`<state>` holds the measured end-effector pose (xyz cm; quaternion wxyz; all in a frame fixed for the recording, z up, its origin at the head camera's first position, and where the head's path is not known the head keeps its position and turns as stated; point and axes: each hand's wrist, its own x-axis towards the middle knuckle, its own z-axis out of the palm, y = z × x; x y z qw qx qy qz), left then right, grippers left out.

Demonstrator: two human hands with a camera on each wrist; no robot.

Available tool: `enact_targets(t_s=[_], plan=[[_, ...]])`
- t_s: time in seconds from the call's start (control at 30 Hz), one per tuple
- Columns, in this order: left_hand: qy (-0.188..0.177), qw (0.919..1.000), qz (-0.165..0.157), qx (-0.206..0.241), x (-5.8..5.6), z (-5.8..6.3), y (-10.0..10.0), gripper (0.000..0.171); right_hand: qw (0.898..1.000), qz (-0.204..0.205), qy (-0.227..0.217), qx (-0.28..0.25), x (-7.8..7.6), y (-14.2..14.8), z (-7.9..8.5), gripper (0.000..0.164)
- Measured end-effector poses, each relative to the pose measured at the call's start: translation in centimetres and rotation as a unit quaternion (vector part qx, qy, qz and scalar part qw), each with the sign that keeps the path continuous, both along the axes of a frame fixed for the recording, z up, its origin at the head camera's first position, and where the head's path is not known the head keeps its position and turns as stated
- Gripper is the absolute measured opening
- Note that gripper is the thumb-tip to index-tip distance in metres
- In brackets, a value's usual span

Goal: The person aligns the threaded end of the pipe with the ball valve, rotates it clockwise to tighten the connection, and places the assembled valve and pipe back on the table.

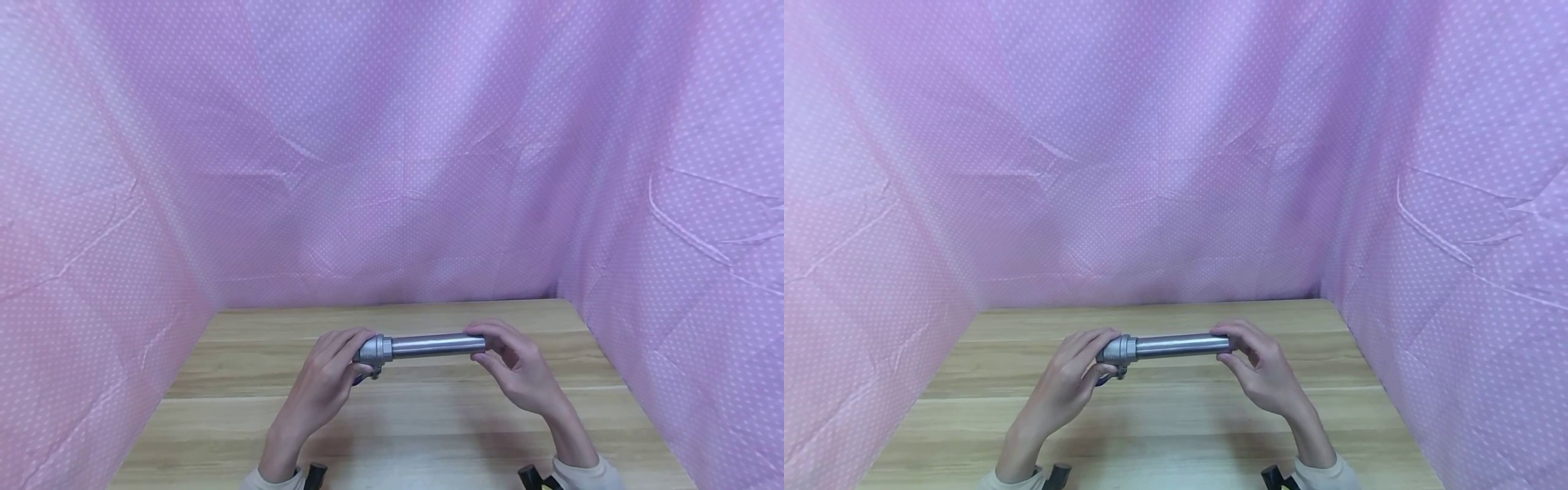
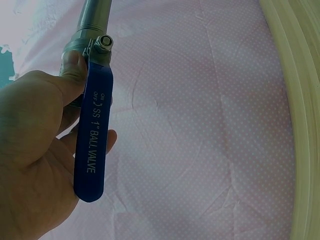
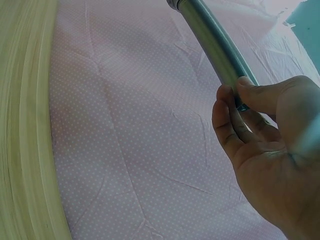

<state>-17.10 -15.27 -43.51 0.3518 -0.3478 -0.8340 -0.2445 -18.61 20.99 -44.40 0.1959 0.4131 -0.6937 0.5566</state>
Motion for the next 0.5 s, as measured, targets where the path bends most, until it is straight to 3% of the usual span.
enact_targets(t_s=[0.17, 0.5], plan=[[-0.003, 1.0, 0.0, -0.002, 0.06, 0.02, 0.03, 0.063, 1.0, -0.002, 0.009, 0.003, -0.08, 0.07, -0.1, 0.055], [0.001, 1.0, 0.0, 0.0, 0.02, -0.04, 0.05, 0.064, 0.998, -0.041, -0.022, 0.037, 0.3, 0.28, 0.0, 0.048]])
